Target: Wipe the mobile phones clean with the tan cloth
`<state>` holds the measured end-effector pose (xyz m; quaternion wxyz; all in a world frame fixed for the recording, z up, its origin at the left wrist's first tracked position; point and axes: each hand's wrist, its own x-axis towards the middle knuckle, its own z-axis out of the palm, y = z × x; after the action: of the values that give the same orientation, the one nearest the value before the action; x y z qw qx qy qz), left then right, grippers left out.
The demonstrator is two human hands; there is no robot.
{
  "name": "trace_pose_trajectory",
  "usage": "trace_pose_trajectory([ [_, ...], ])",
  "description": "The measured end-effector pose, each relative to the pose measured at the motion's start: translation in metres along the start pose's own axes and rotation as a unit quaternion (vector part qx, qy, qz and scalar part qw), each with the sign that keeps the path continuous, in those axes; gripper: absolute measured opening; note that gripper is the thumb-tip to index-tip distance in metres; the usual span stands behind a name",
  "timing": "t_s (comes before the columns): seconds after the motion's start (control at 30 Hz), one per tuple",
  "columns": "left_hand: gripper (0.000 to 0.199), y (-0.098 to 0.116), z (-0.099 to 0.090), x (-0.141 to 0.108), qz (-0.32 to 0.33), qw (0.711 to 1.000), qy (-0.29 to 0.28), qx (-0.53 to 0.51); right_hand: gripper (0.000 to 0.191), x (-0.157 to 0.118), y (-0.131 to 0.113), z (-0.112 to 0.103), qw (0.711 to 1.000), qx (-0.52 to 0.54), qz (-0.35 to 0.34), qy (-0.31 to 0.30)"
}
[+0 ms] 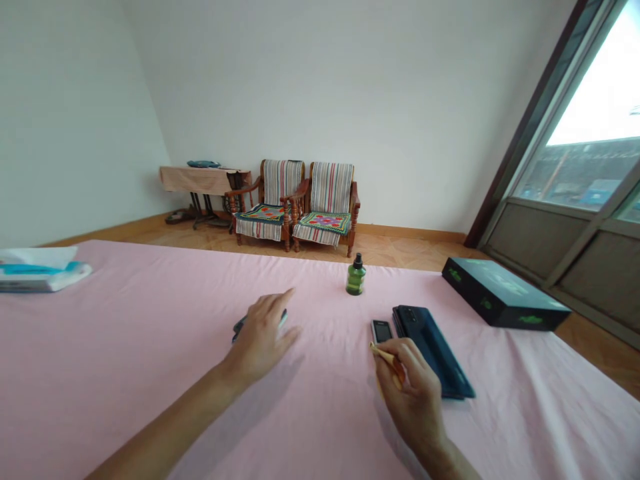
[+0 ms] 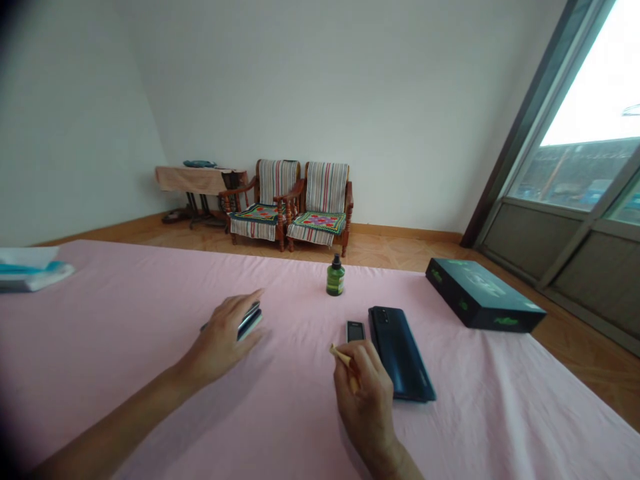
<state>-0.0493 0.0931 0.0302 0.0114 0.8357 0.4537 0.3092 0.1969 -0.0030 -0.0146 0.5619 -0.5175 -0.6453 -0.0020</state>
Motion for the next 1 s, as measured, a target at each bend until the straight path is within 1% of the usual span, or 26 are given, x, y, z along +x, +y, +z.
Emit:
trace_pose_trajectory([
  [0.07,0.061,-0.021,-0.005,0.002,-0.05,0.994,-0.003,0.099,0.008,0.0,0.001,0.0,1.0,-0.003,-0.001,-0.002],
  [0.1,0.065,-0.03,-0.006,0.003,-0.077,0.987,-0.018,0.138,0.008,0.0,0.002,0.0,1.0,-0.004,-0.001,-0.003],
  [0.17,0.071,-0.043,-0.006,0.003,-0.116,0.975,-0.052,0.18,0.008,0.0,0.003,-0.001,1.0,-0.009,0.0,-0.005],
  [0.27,0.067,-0.049,-0.003,0.0,-0.125,0.973,-0.056,0.184,0.008,0.001,0.005,-0.002,1.0,-0.013,0.001,-0.007],
  [0.4,0.058,-0.048,-0.002,-0.002,-0.11,0.976,-0.05,0.183,0.009,0.001,0.005,-0.002,1.0,-0.011,0.003,-0.009],
  [0.5,0.054,-0.044,-0.004,-0.003,-0.089,0.979,-0.04,0.182,0.009,0.001,0.005,-0.002,1.0,-0.007,0.01,-0.01],
  [0.57,0.054,-0.036,-0.003,-0.006,-0.066,0.983,-0.021,0.169,0.008,0.001,0.006,-0.002,1.0,-0.002,0.018,-0.009],
  [0.63,0.055,-0.022,0.002,-0.012,-0.018,0.994,0.027,0.105,0.008,0.001,0.007,-0.002,1.0,0.003,0.023,-0.008],
  [0.7,0.055,-0.007,0.012,-0.02,0.012,0.999,0.017,0.03,0.008,0.0,0.008,-0.001,1.0,0.006,0.025,-0.007],
  [0.8,0.057,0.013,0.03,-0.031,0.036,0.996,-0.05,-0.058,0.008,-0.001,0.009,-0.002,1.0,0.003,0.025,-0.006],
  [0.83,0.057,0.017,0.035,-0.035,0.034,0.994,-0.068,-0.075,0.008,-0.001,0.009,-0.002,1.0,0.0,0.026,-0.004],
  [0.9,0.057,0.021,0.043,-0.04,0.009,0.992,-0.085,-0.093,0.008,-0.001,0.008,-0.002,1.0,-0.002,0.028,-0.002],
  [1.0,0.062,0.024,0.048,-0.044,-0.031,0.991,-0.091,-0.096,0.009,0.0,0.007,-0.002,1.0,0.003,0.03,-0.005],
])
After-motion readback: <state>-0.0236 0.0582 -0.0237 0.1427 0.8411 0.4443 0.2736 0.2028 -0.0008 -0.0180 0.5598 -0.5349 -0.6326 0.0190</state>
